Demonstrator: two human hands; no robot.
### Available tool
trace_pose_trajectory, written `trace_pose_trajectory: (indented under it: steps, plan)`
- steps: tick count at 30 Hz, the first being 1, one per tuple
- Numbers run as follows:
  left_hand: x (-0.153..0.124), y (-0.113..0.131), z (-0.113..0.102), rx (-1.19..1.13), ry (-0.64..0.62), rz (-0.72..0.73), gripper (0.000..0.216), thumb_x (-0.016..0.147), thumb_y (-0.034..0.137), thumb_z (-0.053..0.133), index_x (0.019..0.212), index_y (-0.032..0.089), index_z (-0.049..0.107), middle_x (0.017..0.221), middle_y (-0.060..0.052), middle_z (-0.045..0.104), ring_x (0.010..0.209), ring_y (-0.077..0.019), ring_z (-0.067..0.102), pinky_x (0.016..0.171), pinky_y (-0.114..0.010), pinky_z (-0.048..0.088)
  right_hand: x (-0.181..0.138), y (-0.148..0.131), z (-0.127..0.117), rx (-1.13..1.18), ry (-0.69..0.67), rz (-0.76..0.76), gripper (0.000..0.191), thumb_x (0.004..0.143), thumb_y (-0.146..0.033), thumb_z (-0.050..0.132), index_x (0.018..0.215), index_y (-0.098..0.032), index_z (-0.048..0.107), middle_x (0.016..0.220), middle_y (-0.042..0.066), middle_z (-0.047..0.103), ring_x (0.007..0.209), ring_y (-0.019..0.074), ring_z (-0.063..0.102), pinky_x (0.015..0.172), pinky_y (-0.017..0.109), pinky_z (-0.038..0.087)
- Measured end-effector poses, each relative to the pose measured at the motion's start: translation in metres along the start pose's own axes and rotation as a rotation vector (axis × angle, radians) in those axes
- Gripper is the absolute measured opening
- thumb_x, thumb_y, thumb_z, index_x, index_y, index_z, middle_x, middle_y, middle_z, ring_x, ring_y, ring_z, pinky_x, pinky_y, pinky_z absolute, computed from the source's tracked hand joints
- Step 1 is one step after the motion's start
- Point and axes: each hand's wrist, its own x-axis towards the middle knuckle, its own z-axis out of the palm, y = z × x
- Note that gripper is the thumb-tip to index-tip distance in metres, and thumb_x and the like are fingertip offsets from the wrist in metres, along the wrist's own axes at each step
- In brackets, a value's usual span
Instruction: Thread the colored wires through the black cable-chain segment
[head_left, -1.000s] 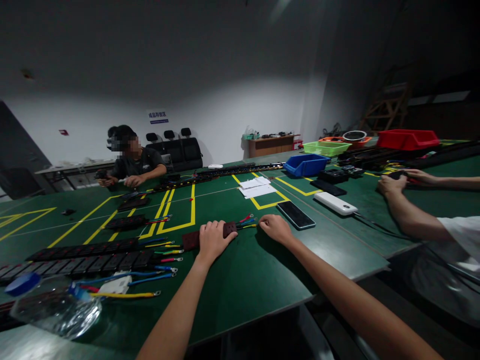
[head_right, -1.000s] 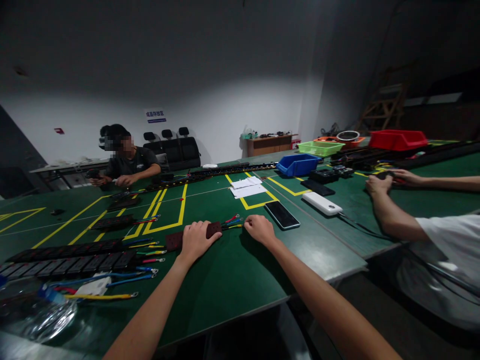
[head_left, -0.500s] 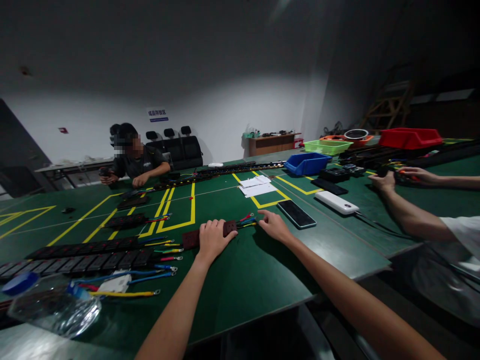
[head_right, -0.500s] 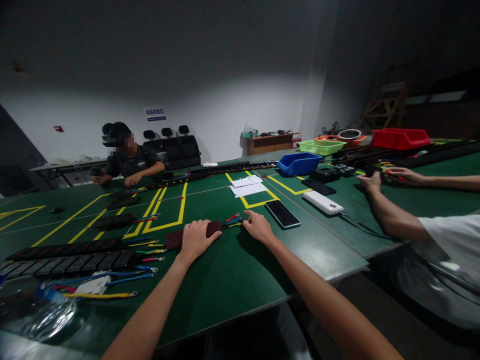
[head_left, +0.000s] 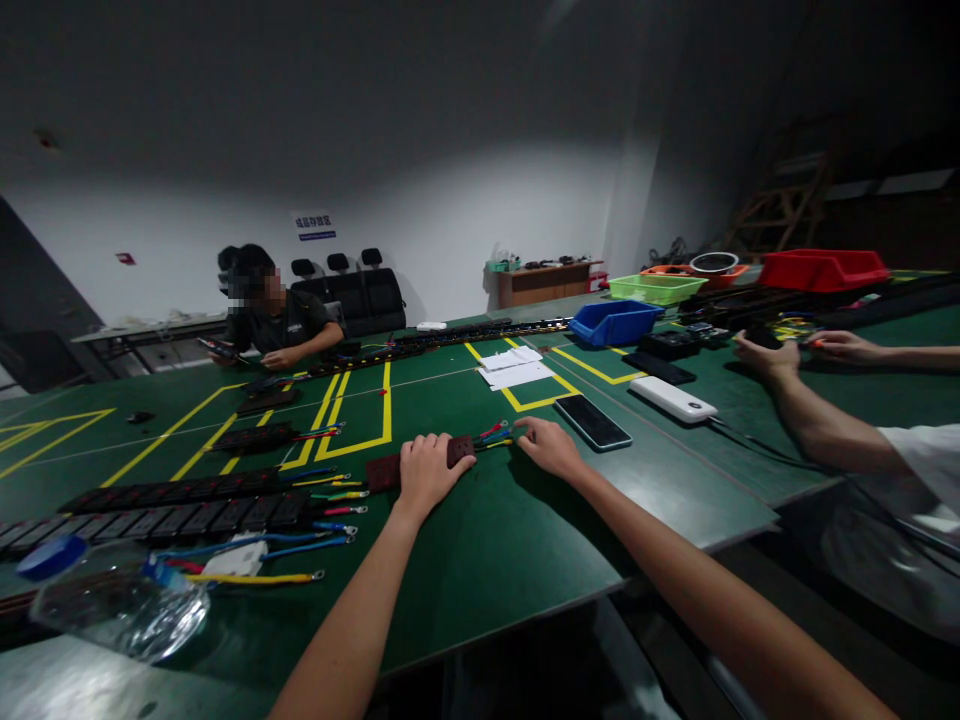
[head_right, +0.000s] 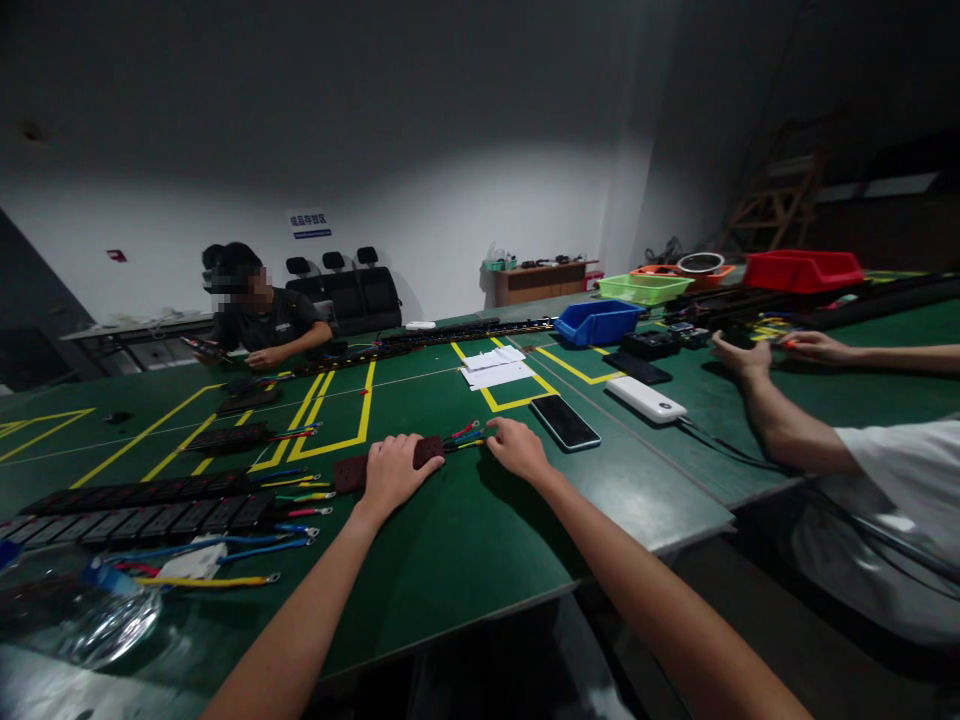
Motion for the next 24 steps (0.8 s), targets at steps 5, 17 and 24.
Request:
trace_pose_trajectory:
  steps: [5, 17, 24]
  plan:
    - [0.0002, 0.001, -0.0008, 0.035, -0.005, -0.004, 0.065, 0.092, 0.076, 0.042, 0.112, 0.02, 0.067, 0.108, -0.012, 0.07, 0.099, -0.0296, 0.06, 0.085, -0.043, 0.039, 0.0008, 0.0009, -0.0024, 0.048, -0.021, -0.003, 0.024, 0.085, -0.024, 0.055, 0.095, -0.02, 0.077, 0.081, 0.003, 0.072, 0.073, 0.0168, 0.062, 0.063, 0.025, 0.037]
    - [-0.0005, 0.001, -0.0011, 0.029, -0.009, -0.009, 0.065, 0.092, 0.076, 0.042, 0.113, 0.02, 0.067, 0.108, -0.011, 0.069, 0.1, -0.0294, 0.059, 0.087, -0.043, 0.039, -0.003, -0.0049, -0.0074, -0.154, -0.109, 0.059, 0.024, 0.087, -0.029, 0.056, 0.085, -0.023, 0.079, 0.09, 0.005, 0.077, 0.081, 0.0192, 0.066, 0.064, 0.026, 0.035]
    - [-0.0008, 0.0006, -0.0008, 0.01, -0.014, -0.013, 0.065, 0.092, 0.077, 0.041, 0.113, 0.021, 0.067, 0.109, -0.012, 0.069, 0.101, -0.0293, 0.059, 0.088, -0.042, 0.04, -0.0028, -0.001, -0.0026, -0.056, -0.035, 0.056, 0.032, 0.085, -0.026, 0.056, 0.109, -0.022, 0.077, 0.086, 0.004, 0.075, 0.076, 0.0187, 0.064, 0.062, 0.025, 0.036]
